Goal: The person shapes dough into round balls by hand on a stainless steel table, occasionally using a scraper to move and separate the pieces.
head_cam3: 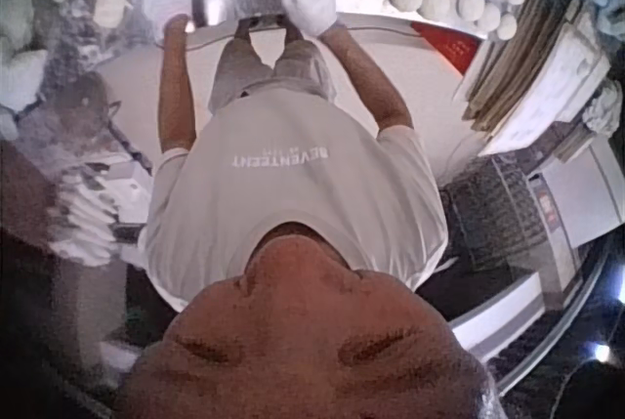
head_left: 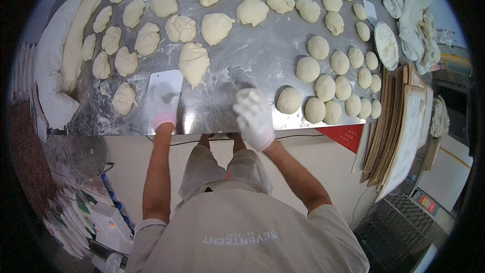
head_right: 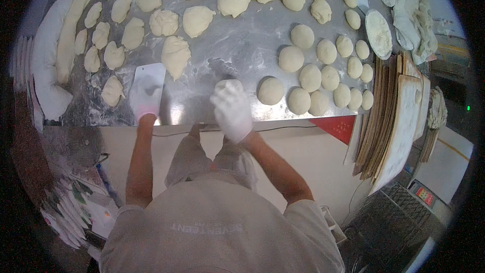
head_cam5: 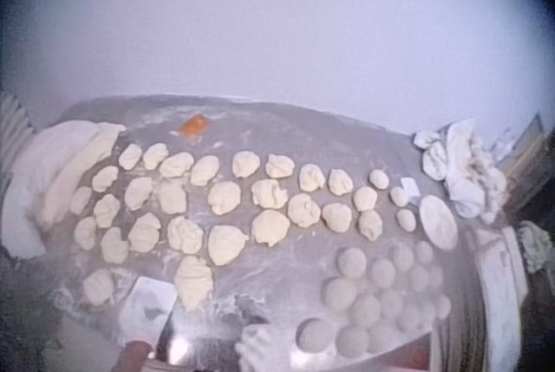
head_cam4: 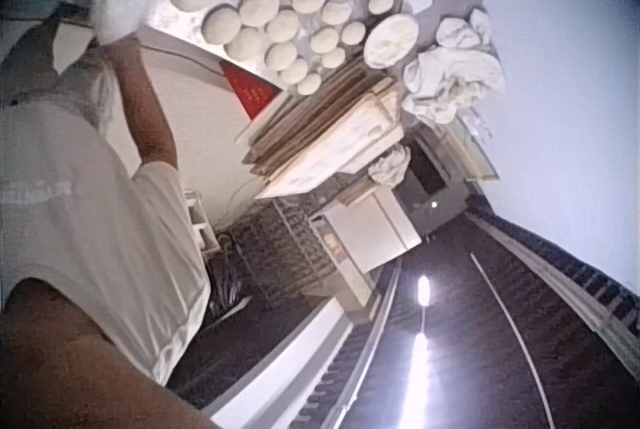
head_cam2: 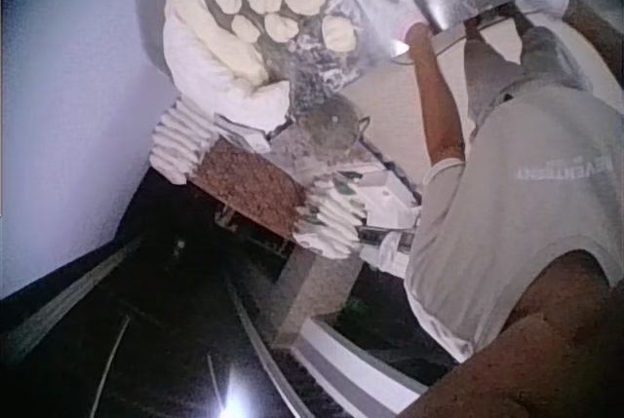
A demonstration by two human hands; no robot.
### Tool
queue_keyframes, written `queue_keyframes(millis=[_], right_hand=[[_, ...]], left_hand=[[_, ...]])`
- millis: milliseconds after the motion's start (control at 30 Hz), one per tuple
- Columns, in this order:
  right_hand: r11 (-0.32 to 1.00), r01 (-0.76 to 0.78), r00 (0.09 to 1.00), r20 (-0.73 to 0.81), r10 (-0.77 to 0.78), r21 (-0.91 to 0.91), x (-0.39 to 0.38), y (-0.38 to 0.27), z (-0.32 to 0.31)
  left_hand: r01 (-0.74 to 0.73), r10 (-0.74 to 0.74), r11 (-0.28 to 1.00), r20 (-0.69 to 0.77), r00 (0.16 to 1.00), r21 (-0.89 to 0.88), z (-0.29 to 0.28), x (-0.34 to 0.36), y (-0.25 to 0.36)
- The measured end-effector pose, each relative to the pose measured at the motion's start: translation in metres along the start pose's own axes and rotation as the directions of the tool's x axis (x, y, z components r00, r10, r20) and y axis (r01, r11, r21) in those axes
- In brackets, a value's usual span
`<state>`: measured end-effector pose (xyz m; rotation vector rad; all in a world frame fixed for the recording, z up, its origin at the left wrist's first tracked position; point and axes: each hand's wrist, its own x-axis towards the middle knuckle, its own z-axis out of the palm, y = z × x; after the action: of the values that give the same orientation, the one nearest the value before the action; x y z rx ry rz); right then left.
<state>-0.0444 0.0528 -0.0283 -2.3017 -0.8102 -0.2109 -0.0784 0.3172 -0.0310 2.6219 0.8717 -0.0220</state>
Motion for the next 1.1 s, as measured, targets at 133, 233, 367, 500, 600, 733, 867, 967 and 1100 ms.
queue_keyframes(millis=[133,233,367,500,600,733,867,967,1100], right_hand=[[0.967,-0.056,0.979,0.202,0.005,0.249,-0.012,-0.049,0.036],[0.939,-0.194,0.923,0.377,0.077,0.284,-0.004,-0.069,0.077],[0.942,-0.167,0.885,0.465,0.013,0.291,0.01,-0.081,0.095],[0.95,-0.065,0.88,0.466,-0.09,0.307,0.019,-0.067,0.084],[0.921,-0.126,0.933,0.36,-0.017,0.369,0.024,-0.032,0.041],[0.925,-0.269,0.962,0.029,0.272,0.268,0.003,0.055,0.021],[0.874,-0.322,0.941,0.023,0.337,0.365,-0.022,0.021,0.049],[0.678,-0.523,0.808,0.046,0.588,0.516,-0.049,0.021,0.038],[0.845,-0.453,0.87,-0.062,0.488,0.285,-0.019,0.032,0.016]], left_hand=[[0.091,-0.104,0.971,0.045,0.994,0.22,-0.022,0.002,-0.001],[0.146,-0.171,0.966,0.106,0.979,0.211,-0.023,-0.011,0.014],[0.262,-0.265,0.964,0.079,0.961,0.041,-0.001,-0.022,-0.008],[0.424,-0.314,0.747,0.289,0.904,-0.512,-0.001,-0.025,-0.018],[0.457,-0.255,0.507,0.379,0.889,-0.731,-0.004,-0.047,-0.046],[0.589,-0.317,0.267,0.508,0.801,-0.763,0.028,-0.082,-0.077],[0.222,-0.08,0.759,0.25,0.965,-0.613,0.125,-0.093,-0.008],[0.204,0.106,0.587,0.324,0.94,-0.784,0.122,-0.06,0.016],[0.641,0.149,-0.18,0.624,0.767,-0.746,0.107,-0.068,-0.007]])
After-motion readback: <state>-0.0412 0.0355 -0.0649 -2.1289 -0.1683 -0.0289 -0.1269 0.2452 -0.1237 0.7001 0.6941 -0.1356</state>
